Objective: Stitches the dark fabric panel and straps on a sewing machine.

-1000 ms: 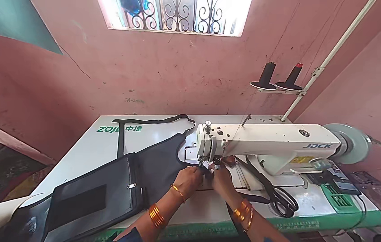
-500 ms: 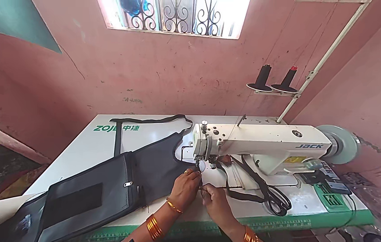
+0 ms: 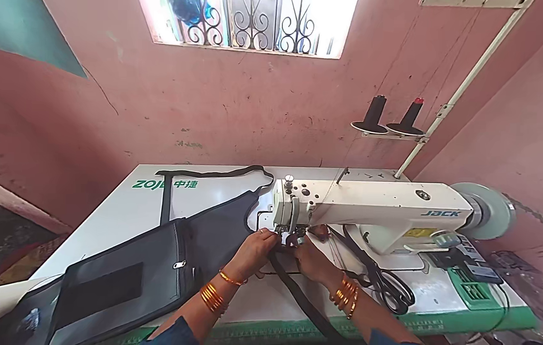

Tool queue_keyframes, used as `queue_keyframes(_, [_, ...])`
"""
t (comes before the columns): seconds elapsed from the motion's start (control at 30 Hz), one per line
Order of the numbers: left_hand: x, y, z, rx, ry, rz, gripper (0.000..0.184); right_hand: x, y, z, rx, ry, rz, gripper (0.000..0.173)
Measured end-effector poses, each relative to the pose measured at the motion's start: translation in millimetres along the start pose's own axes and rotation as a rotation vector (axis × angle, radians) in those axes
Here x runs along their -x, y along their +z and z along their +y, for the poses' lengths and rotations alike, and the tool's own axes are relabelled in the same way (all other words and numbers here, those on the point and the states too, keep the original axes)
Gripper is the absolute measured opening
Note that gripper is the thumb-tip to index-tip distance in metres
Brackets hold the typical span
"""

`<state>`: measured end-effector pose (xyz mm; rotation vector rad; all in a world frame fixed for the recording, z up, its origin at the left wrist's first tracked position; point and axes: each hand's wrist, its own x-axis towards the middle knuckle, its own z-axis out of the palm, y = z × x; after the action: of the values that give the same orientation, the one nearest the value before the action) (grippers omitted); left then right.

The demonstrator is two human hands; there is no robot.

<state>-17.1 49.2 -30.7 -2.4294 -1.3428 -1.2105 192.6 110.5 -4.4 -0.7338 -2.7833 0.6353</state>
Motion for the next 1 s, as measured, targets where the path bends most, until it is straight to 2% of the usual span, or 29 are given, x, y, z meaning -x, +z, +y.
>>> queue_keyframes(0.1, [8, 5, 16, -0.083, 0.092, -0.061, 0.016, -12, 2, -9, -0.009, 0.107, -0.013, 0.026])
queue_keyframes(0.2, [27, 18, 40, -0.202, 0.020, -0.096, 0.016, 7, -13, -13, -0.177, 0.059, 0.031, 0.032])
queue_keyframes(0.23, [30, 21, 45, -0.235, -0.006, -0.080, 0.016, 20, -20, -13, -0.207, -0.006, 0.133, 0.032])
queue_keyframes(0.3, [35, 23, 50, -0.252, -0.044, -0.053, 0.020, 49, -38, -10, -0.152, -0.167, 0.500, 0.025])
queue_keyframes(0.33, [36, 24, 50, -0.242, -0.062, -0.034, 0.021, 65, -61, -10, -0.074, -0.177, 0.665, 0.024])
queue_keyframes(0.4, [36, 25, 48, -0.216, -0.097, -0.005, 0.022, 99, -125, -6, 0.233, -0.029, 0.970, 0.029])
queue_keyframes(0.43, [35, 25, 48, -0.206, -0.126, -0.012, 0.022, 116, -161, 7, 0.401, 0.115, 1.046, 0.033])
queue_keyframes(0.5, [30, 23, 44, -0.180, -0.198, -0.040, 0.021, 142, -229, 52, 0.483, 0.496, 1.030, 0.043])
queue_keyframes(0.57, [23, 23, 41, -0.151, -0.275, -0.055, 0.020, 152, -281, 99, 0.367, 0.886, 0.850, 0.049])
queue_keyframes(0.6, [20, 23, 40, -0.142, -0.308, -0.055, 0.021, 151, -297, 117, 0.352, 1.003, 0.748, 0.045])
queue_keyframes(0.7, [17, 26, 39, -0.127, -0.351, -0.019, 0.022, 145, -309, 145, 0.328, 1.021, 0.641, 0.034])
queue_keyframes(0.9, [18, 27, 40, -0.121, -0.357, -0.008, 0.024, 147, -304, 144, 0.357, 1.025, 0.664, 0.037])
queue_keyframes(0.97, [17, 27, 41, -0.117, -0.369, -0.002, 0.024, 152, -291, 140, 0.375, 1.015, 0.769, 0.042])
queue_keyframes(1.0, [16, 26, 42, -0.111, -0.384, -0.004, 0.024, 159, -275, 139, 0.373, 0.970, 0.886, 0.046])
